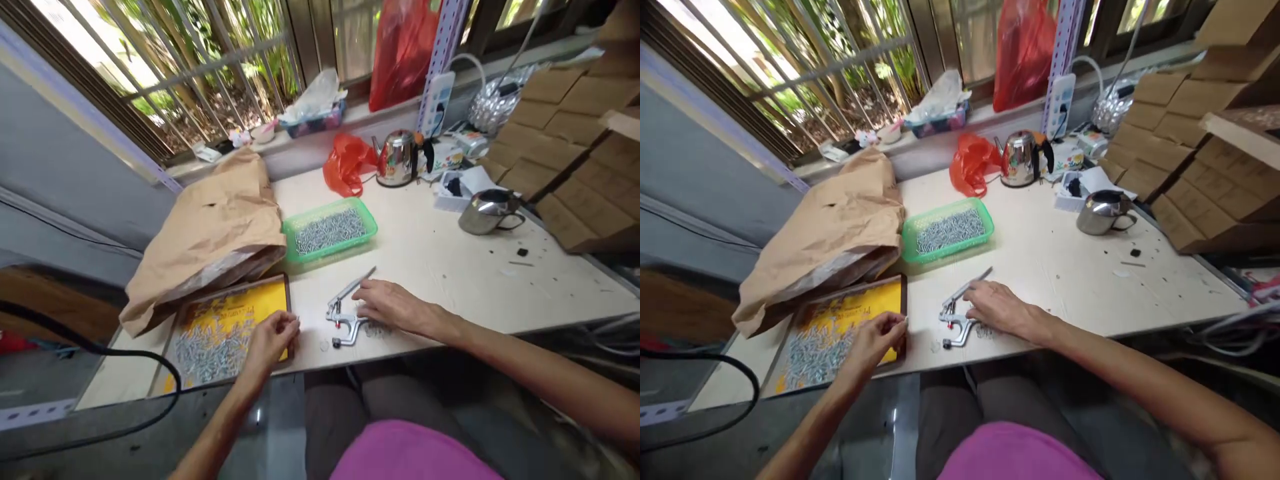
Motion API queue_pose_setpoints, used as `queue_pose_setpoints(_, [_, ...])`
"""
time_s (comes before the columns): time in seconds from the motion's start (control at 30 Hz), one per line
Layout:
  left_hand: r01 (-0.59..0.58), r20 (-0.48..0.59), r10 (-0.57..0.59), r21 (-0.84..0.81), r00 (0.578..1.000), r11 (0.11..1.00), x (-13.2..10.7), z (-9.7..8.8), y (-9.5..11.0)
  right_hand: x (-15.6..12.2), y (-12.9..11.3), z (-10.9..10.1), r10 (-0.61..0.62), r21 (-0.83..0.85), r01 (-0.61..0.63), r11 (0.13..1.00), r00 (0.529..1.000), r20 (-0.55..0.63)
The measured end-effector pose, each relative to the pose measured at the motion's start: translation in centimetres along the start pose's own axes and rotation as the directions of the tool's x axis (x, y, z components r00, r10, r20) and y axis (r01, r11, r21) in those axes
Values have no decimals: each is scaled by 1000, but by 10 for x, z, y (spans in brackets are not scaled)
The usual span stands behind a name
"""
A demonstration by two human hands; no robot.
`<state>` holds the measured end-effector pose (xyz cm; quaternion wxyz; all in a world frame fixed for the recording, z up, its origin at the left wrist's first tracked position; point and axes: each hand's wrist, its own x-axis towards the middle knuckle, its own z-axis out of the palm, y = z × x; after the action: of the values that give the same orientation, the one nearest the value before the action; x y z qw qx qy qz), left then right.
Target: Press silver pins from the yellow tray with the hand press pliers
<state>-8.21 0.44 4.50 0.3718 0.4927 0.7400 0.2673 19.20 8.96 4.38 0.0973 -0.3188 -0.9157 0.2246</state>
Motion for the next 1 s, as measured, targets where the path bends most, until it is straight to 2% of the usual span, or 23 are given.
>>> queue_pose_setpoints(0.07, [109, 140, -85, -166, 986, 980, -7, 23, 18, -17, 2, 10, 23, 39, -24, 999, 1000, 3])
queue_pose_setpoints(0.13, [202, 254, -128, -291, 959, 935, -10, 41, 30, -22, 4, 17, 39, 104, -33, 994, 998, -54])
queue_pose_setpoints(0.17, [217, 271, -128, -332, 954, 918, -10, 47, 33, -22, 4, 18, 40, 133, -28, 991, 995, -88])
queue_pose_setpoints(0.23, [182, 231, -101, -362, 968, 914, -7, 55, 33, -21, 4, 21, 44, 148, -25, 989, 991, -129])
queue_pose_setpoints(0.3, [121, 181, -62, -337, 981, 934, -3, 58, 29, -22, 3, 23, 61, 102, -50, 993, 993, -98])
queue_pose_setpoints(0.37, [108, 191, -51, -300, 980, 948, 1, 60, 22, -27, 1, 25, 84, 36, -83, 996, 996, -27])
queue_pose_setpoints(0.43, [129, 215, -68, -282, 974, 951, 4, 60, 17, -33, -1, 28, 104, -14, -104, 994, 994, 20])
queue_pose_setpoints(0.57, [225, 273, -137, -323, 952, 919, 6, 61, 15, -39, -3, 32, 158, -82, -154, 985, 987, 38])
queue_pose_setpoints(0.8, [342, 300, -241, -354, 923, 870, 9, 61, 14, -37, 0, 45, 152, -156, -154, 976, 988, -24])
queue_pose_setpoints(1.0, [317, 259, -244, -294, 934, 902, 9, 66, 7, -39, 3, 55, 138, -172, -149, 974, 987, -77])
